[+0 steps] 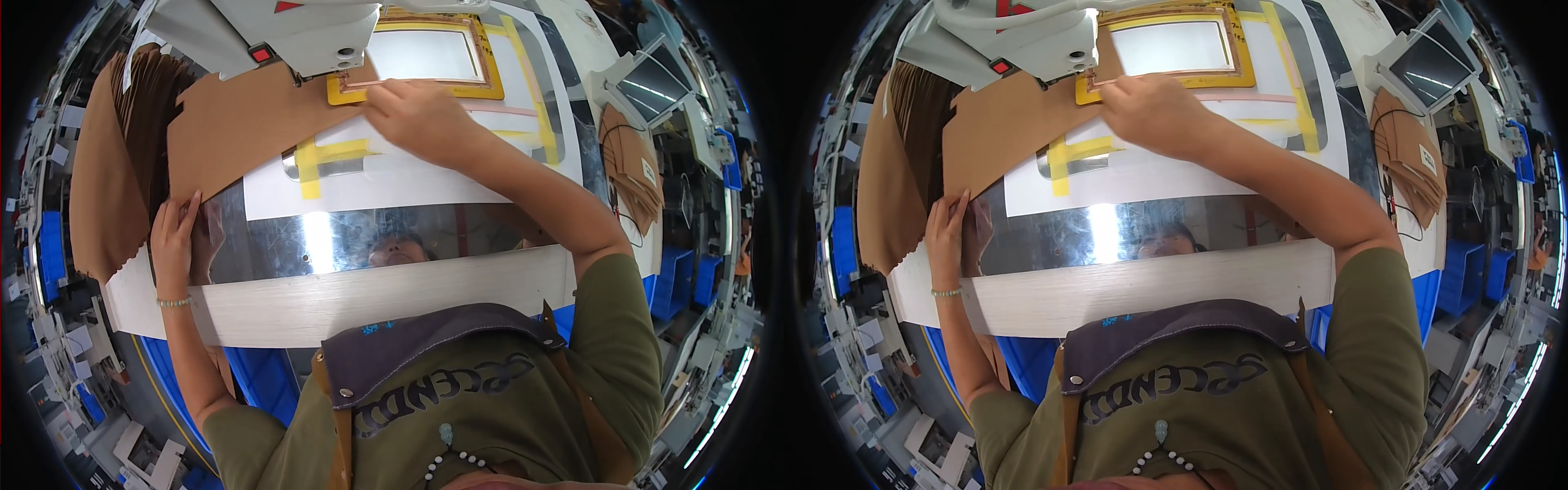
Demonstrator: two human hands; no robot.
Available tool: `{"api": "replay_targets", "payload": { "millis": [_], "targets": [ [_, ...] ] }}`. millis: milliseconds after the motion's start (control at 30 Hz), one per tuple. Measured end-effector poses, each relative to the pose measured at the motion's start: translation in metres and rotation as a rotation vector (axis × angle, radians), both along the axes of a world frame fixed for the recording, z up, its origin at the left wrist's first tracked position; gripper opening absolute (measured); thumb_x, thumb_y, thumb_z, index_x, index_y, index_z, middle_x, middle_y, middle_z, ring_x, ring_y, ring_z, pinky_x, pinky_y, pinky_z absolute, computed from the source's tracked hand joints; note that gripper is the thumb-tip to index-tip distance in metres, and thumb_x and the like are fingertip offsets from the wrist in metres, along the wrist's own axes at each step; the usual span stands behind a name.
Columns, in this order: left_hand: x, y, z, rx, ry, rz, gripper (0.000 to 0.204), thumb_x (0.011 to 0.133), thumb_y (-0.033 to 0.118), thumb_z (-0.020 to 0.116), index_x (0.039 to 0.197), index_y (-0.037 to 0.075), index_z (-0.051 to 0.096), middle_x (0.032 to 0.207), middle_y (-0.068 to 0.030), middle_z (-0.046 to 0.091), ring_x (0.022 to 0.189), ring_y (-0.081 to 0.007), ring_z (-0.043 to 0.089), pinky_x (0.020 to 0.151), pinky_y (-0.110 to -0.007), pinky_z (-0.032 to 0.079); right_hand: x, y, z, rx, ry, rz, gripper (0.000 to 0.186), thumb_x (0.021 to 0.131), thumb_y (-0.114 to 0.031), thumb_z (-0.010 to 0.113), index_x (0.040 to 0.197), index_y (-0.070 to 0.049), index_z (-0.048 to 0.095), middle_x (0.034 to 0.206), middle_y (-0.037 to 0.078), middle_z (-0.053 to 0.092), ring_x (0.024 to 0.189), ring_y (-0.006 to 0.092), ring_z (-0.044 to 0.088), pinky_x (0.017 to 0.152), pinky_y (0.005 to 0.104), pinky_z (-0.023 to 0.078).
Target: Operating a specialized sewing machine to assemble and finish brown leather bags.
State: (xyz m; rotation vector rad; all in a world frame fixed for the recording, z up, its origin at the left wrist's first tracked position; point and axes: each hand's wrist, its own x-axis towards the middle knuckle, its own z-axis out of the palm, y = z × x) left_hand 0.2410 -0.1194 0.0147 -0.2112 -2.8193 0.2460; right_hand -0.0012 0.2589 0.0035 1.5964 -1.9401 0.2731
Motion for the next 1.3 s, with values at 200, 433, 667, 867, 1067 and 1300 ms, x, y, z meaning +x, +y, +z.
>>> {"api": "replay_targets", "payload": {
  "millis": [200,433,667,867,1067,1300],
  "targets": [
    [-0.116,0.029,-0.011,-0.005,0.135,-0.375,0.038,0.081,0.001,0.066,0.119,-0.001,0.068,0.109,-0.0115,0.067,0.101,-0.0290,0.067,0.088,-0.038,0.056,-0.005,0.104,0.010,0.175,-0.002,-0.290,0.013,0.080,-0.007,0.070,0.093,-0.004,0.070,0.093,0.004,0.064,0.087,0.0182,0.069,0.069,0.0310,0.057],
    [-0.177,0.086,-0.017,0.012,0.185,-0.638,0.035,0.080,0.003,0.068,0.115,-0.001,0.066,0.106,-0.0118,0.068,0.098,-0.0298,0.068,0.083,-0.039,0.058,-0.026,0.175,0.005,0.160,-0.031,-0.501,0.010,0.087,-0.006,0.071,0.096,-0.002,0.072,0.095,0.003,0.066,0.085,0.0207,0.069,0.069,0.0333,0.058],
    [-0.150,0.100,-0.010,0.076,0.125,-0.517,0.034,0.080,0.000,0.069,0.113,0.000,0.071,0.106,-0.0104,0.070,0.099,-0.0274,0.069,0.085,-0.038,0.058,-0.027,0.183,-0.007,0.075,-0.068,-0.492,0.012,0.087,-0.007,0.072,0.099,-0.004,0.074,0.097,0.002,0.068,0.088,0.0199,0.071,0.070,0.0330,0.059],
    [-0.130,0.105,-0.011,0.224,0.166,-0.325,0.034,0.084,-0.002,0.068,0.117,0.003,0.072,0.119,-0.0091,0.072,0.110,-0.0302,0.068,0.093,-0.039,0.056,-0.022,0.189,0.002,0.015,-0.120,-0.497,0.018,0.090,-0.008,0.070,0.107,-0.005,0.074,0.111,0.002,0.072,0.097,0.0214,0.069,0.077,0.0338,0.060],
    [-0.123,0.113,-0.012,0.278,-0.008,-0.245,0.046,0.095,0.009,0.068,0.141,0.006,0.064,0.152,-0.0100,0.058,0.141,-0.0372,0.050,0.118,-0.046,0.041,-0.002,0.201,0.000,-0.065,-0.236,-0.564,0.032,0.096,-0.016,0.067,0.126,-0.007,0.070,0.135,0.011,0.064,0.127,0.0321,0.057,0.106,0.0443,0.048],
    [-0.129,0.117,-0.013,0.338,-0.184,-0.225,0.051,0.103,0.020,0.058,0.151,0.006,0.055,0.163,-0.0080,0.048,0.156,-0.0345,0.033,0.128,-0.047,0.025,0.004,0.201,-0.023,0.051,-0.271,-0.659,0.047,0.108,-0.045,0.053,0.141,-0.014,0.066,0.160,0.012,0.045,0.151,0.0326,0.036,0.121,0.0472,0.032]
  ]
}}
